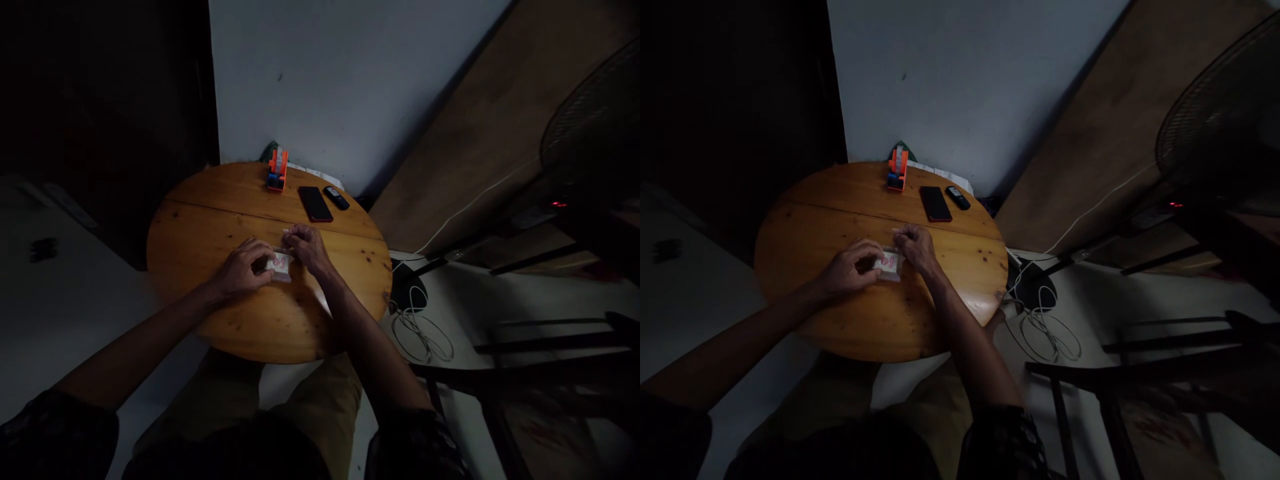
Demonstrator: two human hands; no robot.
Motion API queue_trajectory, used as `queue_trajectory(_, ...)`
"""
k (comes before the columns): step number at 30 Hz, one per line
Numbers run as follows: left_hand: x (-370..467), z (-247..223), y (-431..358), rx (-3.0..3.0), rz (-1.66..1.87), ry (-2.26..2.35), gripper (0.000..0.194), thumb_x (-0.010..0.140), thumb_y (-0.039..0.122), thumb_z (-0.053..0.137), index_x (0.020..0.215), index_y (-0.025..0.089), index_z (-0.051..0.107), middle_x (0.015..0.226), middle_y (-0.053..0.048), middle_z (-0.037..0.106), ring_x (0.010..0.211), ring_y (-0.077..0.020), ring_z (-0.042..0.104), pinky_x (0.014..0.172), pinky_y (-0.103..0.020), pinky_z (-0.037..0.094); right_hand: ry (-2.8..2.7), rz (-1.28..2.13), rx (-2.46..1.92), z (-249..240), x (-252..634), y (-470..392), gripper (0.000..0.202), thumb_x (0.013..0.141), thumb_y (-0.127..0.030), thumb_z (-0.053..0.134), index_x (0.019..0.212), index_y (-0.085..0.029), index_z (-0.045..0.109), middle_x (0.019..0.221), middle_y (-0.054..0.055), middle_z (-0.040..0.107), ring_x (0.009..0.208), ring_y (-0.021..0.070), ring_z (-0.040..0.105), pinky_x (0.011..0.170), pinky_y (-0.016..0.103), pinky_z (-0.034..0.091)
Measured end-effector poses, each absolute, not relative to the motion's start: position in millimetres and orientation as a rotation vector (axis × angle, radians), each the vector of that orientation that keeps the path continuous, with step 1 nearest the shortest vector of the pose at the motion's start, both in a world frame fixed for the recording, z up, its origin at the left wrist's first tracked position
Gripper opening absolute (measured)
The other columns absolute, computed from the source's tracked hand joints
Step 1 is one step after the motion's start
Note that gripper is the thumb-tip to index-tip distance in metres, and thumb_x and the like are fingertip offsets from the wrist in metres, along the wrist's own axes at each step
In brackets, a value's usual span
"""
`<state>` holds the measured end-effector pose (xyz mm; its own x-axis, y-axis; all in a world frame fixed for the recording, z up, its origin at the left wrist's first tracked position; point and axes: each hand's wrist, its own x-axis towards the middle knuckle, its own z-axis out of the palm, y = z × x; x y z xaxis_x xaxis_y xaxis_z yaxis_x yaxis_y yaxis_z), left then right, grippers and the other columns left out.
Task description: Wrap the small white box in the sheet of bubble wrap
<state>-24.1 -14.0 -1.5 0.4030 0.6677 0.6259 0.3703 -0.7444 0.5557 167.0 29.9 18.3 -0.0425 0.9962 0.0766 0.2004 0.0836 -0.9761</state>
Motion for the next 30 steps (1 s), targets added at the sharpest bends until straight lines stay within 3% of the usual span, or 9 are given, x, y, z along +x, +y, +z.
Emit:
queue_trajectory(8,-24,-3,-12,2.322,1.241,0.906,0.024,0.074,0.013,0.063,0.097,0.019,0.066,0.102,-0.006,0.069,0.099,-0.0224,0.064,0.088,-0.037,0.052,-1.625,0.897,-1.218,20,171,11,0.011,0.073,-0.031,0.061,0.071,-0.021,0.061,0.066,-0.002,0.061,0.063,0.0135,0.055,0.061,0.026,0.042)
queue_trajectory(15,-23,-4,-12,2.300,1.272,0.878,0.023,0.074,0.011,0.061,0.094,0.020,0.067,0.099,-0.005,0.068,0.098,-0.0216,0.064,0.087,-0.036,0.051,-1.974,0.600,-1.183,34,175,-18,0.014,0.079,-0.017,0.054,0.077,-0.021,0.067,0.080,0.002,0.073,0.077,0.0177,0.066,0.078,0.031,0.046)
queue_trajectory(19,-22,-3,-13,2.297,1.246,0.907,0.022,0.074,0.013,0.061,0.094,0.019,0.065,0.098,-0.006,0.067,0.097,-0.0225,0.064,0.086,-0.036,0.052,-2.118,0.391,-1.199,33,176,-26,0.016,0.087,-0.017,0.057,0.082,-0.022,0.072,0.094,0.003,0.077,0.092,0.0199,0.069,0.093,0.036,0.039)
queue_trajectory(23,-23,-3,-15,2.271,1.212,1.012,0.031,0.073,0.017,0.064,0.103,0.018,0.062,0.101,-0.007,0.067,0.097,-0.0240,0.064,0.086,-0.037,0.053,-2.174,0.275,-1.181,28,179,-29,0.016,0.090,-0.015,0.060,0.087,-0.023,0.073,0.102,0.002,0.078,0.098,0.0196,0.069,0.093,0.037,0.035)
queue_trajectory(30,-23,-4,-16,2.273,1.224,0.955,0.059,0.076,0.017,0.064,0.134,0.018,0.054,0.131,-0.012,0.064,0.124,-0.0274,0.059,0.107,-0.043,0.048,-2.179,0.195,-1.197,24,180,-33,0.014,0.091,-0.015,0.062,0.090,-0.022,0.074,0.107,0.004,0.078,0.104,0.0209,0.069,0.092,0.037,0.036)
